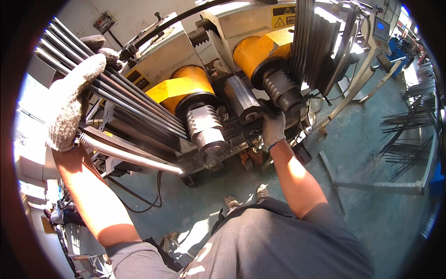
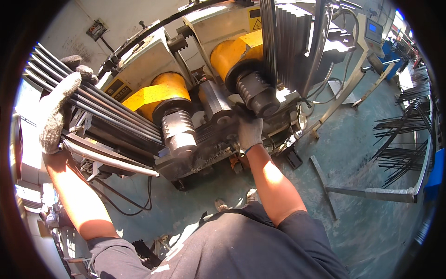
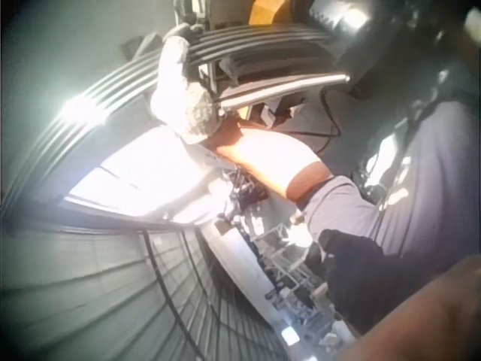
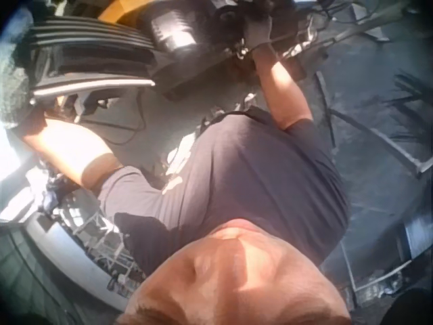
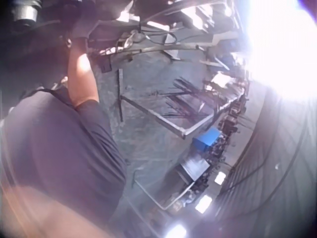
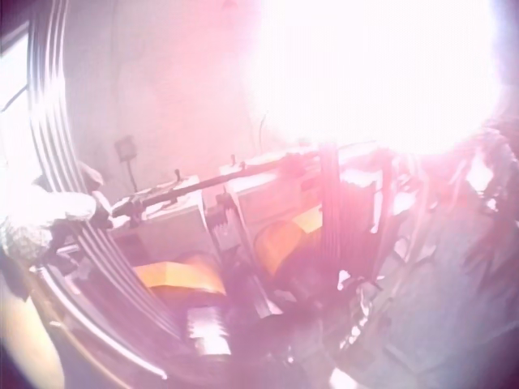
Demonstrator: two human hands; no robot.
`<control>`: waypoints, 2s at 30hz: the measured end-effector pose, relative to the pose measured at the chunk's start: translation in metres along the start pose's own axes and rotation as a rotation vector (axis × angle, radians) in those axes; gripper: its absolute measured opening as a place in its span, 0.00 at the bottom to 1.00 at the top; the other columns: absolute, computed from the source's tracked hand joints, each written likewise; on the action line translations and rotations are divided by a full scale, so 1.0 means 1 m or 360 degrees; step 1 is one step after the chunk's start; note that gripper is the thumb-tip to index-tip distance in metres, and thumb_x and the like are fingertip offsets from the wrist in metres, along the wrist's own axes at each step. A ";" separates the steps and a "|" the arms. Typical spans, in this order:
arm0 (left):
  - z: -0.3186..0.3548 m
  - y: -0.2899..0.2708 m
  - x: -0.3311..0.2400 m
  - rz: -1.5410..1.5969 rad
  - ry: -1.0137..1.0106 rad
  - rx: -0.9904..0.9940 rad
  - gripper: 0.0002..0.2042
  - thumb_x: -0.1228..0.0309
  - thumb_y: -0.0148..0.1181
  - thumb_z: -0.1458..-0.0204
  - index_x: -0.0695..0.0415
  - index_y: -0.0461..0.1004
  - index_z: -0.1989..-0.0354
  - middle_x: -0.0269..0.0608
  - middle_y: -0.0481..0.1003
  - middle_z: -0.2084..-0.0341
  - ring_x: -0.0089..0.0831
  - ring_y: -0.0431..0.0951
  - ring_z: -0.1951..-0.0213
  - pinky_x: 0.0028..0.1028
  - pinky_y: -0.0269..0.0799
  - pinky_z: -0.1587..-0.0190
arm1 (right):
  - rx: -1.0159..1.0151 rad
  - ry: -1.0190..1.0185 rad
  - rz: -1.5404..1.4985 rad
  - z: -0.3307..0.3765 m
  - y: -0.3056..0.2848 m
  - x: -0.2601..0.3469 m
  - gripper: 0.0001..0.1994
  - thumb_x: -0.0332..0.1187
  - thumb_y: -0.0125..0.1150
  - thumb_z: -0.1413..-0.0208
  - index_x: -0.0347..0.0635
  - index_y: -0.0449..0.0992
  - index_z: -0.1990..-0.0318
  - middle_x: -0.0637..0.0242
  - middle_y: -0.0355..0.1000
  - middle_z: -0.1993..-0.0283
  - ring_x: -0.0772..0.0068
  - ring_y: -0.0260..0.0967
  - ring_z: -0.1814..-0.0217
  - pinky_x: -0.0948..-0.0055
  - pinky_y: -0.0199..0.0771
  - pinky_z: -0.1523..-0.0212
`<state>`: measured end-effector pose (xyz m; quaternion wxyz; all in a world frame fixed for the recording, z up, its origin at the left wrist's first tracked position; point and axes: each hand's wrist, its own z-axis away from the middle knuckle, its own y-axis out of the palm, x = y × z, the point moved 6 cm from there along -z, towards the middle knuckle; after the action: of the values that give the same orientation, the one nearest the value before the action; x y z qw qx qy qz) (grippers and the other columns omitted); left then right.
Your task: The person repeatedly picks up bundles of long metal rods from a nearby rack and feeds them into a yellow industrial machine. The rods are processed by the machine and then placed onto a growing stack on the floor.
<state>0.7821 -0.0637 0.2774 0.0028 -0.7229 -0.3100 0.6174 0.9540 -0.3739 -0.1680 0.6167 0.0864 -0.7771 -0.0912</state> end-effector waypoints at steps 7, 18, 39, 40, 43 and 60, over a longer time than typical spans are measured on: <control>0.005 -0.005 0.005 -0.0082 -0.0144 -0.0064 0.22 0.69 0.70 0.31 0.60 0.79 0.30 0.49 0.87 0.47 0.36 0.89 0.45 0.33 0.84 0.35 | 0.0041 0.0197 0.0150 0.008 0.009 0.034 0.15 0.28 0.63 0.28 0.30 0.87 0.42 0.56 0.86 0.42 0.65 0.83 0.42 0.64 0.78 0.38; 0.010 0.007 -0.009 -0.0307 0.0014 -0.0164 0.15 0.67 0.71 0.31 0.60 0.87 0.41 0.46 0.89 0.52 0.33 0.90 0.50 0.32 0.87 0.43 | 0.0031 0.0434 -0.0455 0.008 0.015 0.032 0.12 0.37 0.72 0.33 0.41 0.85 0.48 0.65 0.83 0.55 0.68 0.85 0.63 0.67 0.81 0.80; 0.292 0.028 0.067 0.0327 0.0352 -0.0581 0.32 0.65 0.60 0.36 0.71 0.65 0.26 0.49 0.77 0.58 0.35 0.80 0.47 0.52 0.74 0.25 | -0.0642 0.0562 -0.0343 0.228 -0.291 0.119 0.08 0.34 0.66 0.21 0.40 0.81 0.55 0.61 0.84 0.58 0.66 0.85 0.54 0.60 0.87 0.52; 0.306 0.039 0.094 0.0642 0.0256 -0.0453 0.29 0.67 0.60 0.34 0.68 0.68 0.26 0.47 0.78 0.54 0.37 0.80 0.45 0.52 0.69 0.21 | -0.0768 0.0534 -0.0094 0.248 -0.343 0.139 0.06 0.32 0.65 0.22 0.39 0.81 0.54 0.62 0.84 0.58 0.67 0.84 0.55 0.60 0.86 0.52; 0.339 0.129 0.169 0.1083 -0.0122 -0.0271 0.29 0.65 0.59 0.38 0.68 0.70 0.30 0.47 0.78 0.57 0.36 0.81 0.48 0.48 0.76 0.28 | -0.1177 -0.0071 0.0702 0.298 -0.489 0.220 0.04 0.28 0.63 0.24 0.38 0.82 0.52 0.64 0.84 0.60 0.71 0.83 0.61 0.64 0.86 0.57; 0.512 0.584 0.144 0.1538 -0.1284 0.0640 0.28 0.75 0.60 0.43 0.67 0.71 0.31 0.62 0.83 0.44 0.59 0.88 0.51 0.57 0.86 0.40 | -0.1473 0.0177 0.2703 0.143 -0.980 0.414 0.16 0.45 0.65 0.28 0.47 0.80 0.43 0.42 0.85 0.46 0.34 0.83 0.41 0.42 0.83 0.40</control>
<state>0.5908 -0.6646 -0.1988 -0.2561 -0.4781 0.1940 0.8174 0.7427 -1.4196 -0.0532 0.4858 -0.7511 -0.4374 0.0920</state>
